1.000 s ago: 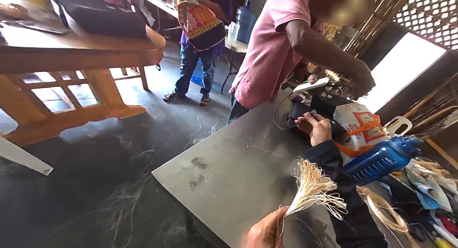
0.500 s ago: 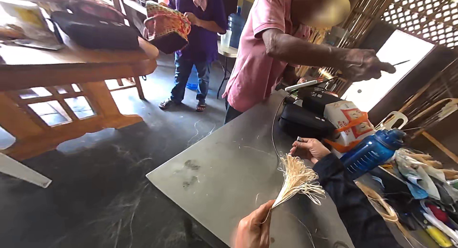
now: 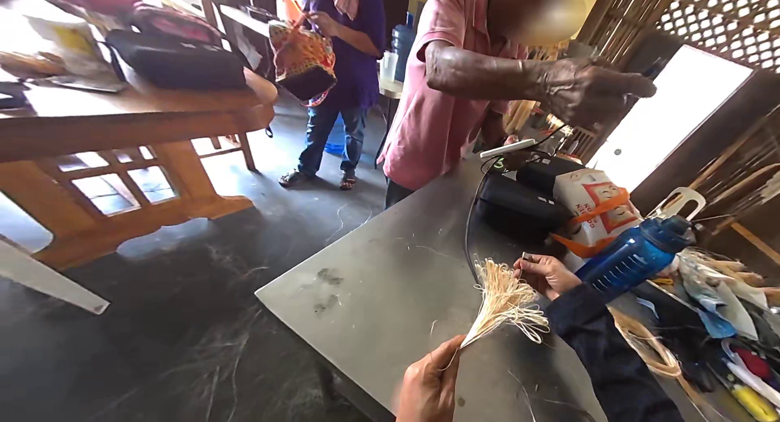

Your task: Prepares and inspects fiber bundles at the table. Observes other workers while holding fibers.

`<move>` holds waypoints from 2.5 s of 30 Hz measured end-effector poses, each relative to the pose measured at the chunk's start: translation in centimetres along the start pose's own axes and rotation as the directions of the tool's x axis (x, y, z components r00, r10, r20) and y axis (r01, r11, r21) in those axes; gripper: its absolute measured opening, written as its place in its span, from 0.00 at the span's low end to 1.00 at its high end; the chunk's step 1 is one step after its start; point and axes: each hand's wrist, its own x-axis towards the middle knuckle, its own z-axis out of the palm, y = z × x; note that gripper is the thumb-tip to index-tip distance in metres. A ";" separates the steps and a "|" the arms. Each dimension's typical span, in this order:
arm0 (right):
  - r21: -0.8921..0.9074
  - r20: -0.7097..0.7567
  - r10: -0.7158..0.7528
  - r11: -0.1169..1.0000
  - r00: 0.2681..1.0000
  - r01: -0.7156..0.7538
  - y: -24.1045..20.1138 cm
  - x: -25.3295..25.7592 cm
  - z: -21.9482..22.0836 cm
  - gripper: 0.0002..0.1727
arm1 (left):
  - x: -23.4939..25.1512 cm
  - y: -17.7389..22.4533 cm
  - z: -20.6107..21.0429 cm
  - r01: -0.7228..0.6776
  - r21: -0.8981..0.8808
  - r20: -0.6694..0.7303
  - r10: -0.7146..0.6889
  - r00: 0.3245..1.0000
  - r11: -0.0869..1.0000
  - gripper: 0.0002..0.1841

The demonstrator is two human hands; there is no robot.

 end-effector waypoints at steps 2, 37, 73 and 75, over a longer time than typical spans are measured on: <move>-0.017 -0.094 0.027 0.999 0.995 -0.028 0.0 0.6 -0.3 0.07 | 0.0 0.1 0.0 0.015 0.006 0.012 -0.015 1.000 1.000 0.15; -0.957 -0.161 -0.442 0.288 0.882 -0.030 -4.4 9.6 6.8 0.57 | -0.2 -0.2 0.1 -0.038 0.033 -0.022 0.039 0.999 0.999 0.16; -0.964 0.078 -0.683 0.133 0.726 0.229 -6.2 6.9 4.3 0.14 | -0.1 0.3 0.1 0.003 0.045 -0.008 -0.003 1.000 0.999 0.15; -0.956 0.125 -0.705 0.103 0.698 0.275 -4.5 7.2 3.9 0.12 | -0.1 0.3 0.1 0.000 0.048 -0.011 0.001 1.000 0.999 0.15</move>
